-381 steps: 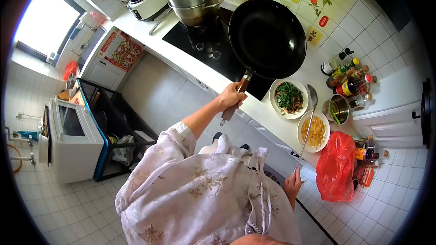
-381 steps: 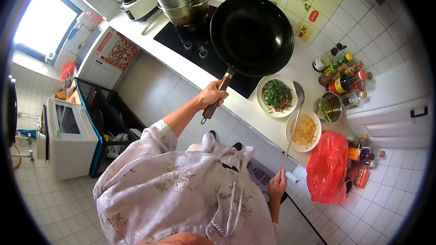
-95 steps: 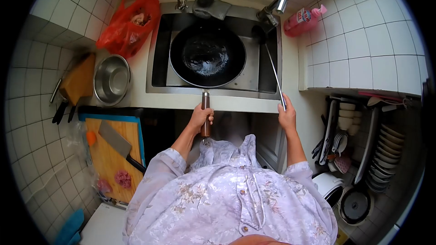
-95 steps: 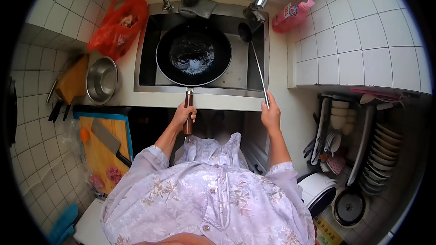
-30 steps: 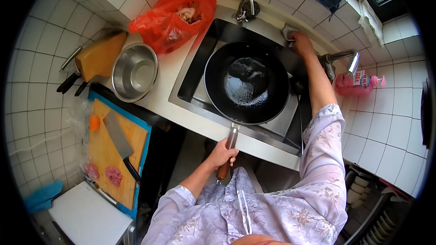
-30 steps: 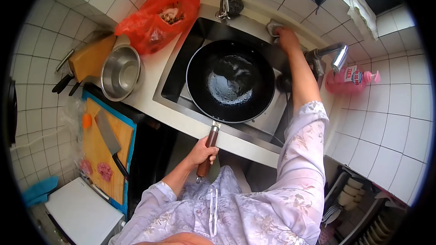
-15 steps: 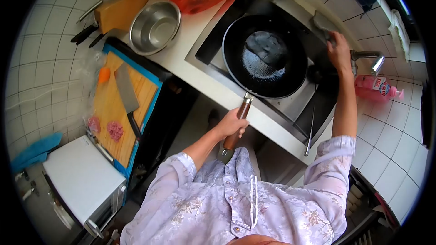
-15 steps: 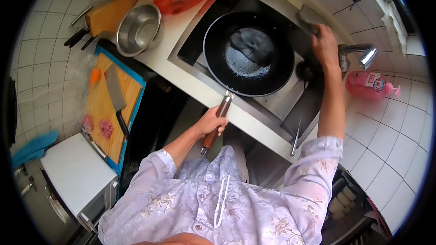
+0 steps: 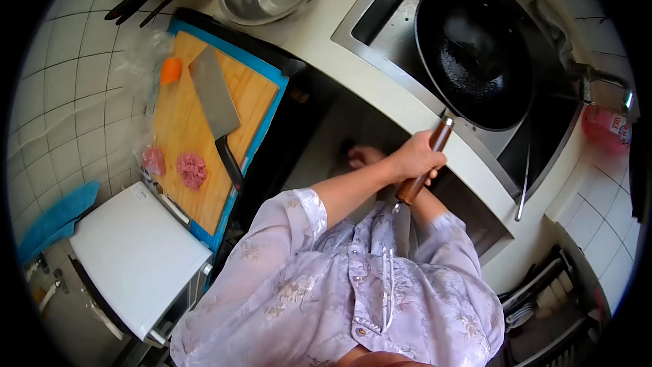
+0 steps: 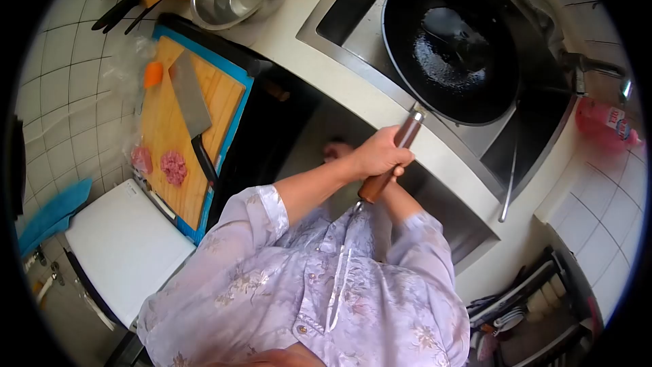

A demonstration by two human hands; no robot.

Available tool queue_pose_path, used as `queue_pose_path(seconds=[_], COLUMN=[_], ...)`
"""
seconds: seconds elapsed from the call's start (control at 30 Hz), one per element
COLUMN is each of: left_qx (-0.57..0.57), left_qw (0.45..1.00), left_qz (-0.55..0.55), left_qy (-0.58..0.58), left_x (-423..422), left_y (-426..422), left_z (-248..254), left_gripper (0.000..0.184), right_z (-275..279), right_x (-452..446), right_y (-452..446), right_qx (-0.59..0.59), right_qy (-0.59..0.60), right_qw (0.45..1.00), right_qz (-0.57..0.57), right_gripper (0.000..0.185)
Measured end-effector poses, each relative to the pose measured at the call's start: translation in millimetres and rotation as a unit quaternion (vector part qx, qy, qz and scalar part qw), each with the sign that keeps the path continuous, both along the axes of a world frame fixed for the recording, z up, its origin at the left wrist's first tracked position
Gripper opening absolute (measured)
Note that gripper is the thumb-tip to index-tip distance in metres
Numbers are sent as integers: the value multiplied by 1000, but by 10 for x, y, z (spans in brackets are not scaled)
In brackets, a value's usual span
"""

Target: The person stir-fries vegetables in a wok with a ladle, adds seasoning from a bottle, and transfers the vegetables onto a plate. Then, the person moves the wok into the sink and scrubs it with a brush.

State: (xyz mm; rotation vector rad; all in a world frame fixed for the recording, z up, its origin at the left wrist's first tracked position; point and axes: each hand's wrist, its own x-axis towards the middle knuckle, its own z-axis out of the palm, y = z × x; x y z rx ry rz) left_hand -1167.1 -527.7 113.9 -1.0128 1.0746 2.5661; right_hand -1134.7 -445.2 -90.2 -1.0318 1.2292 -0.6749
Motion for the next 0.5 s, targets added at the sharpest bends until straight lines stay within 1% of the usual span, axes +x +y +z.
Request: queue_pose_path(seconds=[0.1,0.13,0.2,0.27,0.37,0.4,0.5], left_qx=[13,8,5,11,18,35,36], left_qw=[1000,1000,1000,999,998,997,996], left_qz=[-5,-11,-23,-29,-41,-23,-35], left_qy=[8,10,15,29,47,58,75], left_x=[-7,-9,-3,4,24,20,29], left_y=[-28,-35,-55,-56,-95,-91,-93], left_z=[-39,-40,-51,-85,-96,-118,-146], left_gripper=[24,24,25,28,25,23,22], right_z=[-183,-370,-642,-889,-1135,-1190,-1217], right_x=[465,541,617,641,646,641,621], right_y=[-1085,-1352,-1804,-2093,-2270,-2282,-2215], right_qx=[-6,0,2,13,30,33,28], right_qy=[201,254,314,352,379,380,366], right_qw=[980,967,949,935,923,922,927], right_qz=[-1,-4,-28,-43,-57,-62,-81], right_gripper=[49,49,48,48,47,46,46])
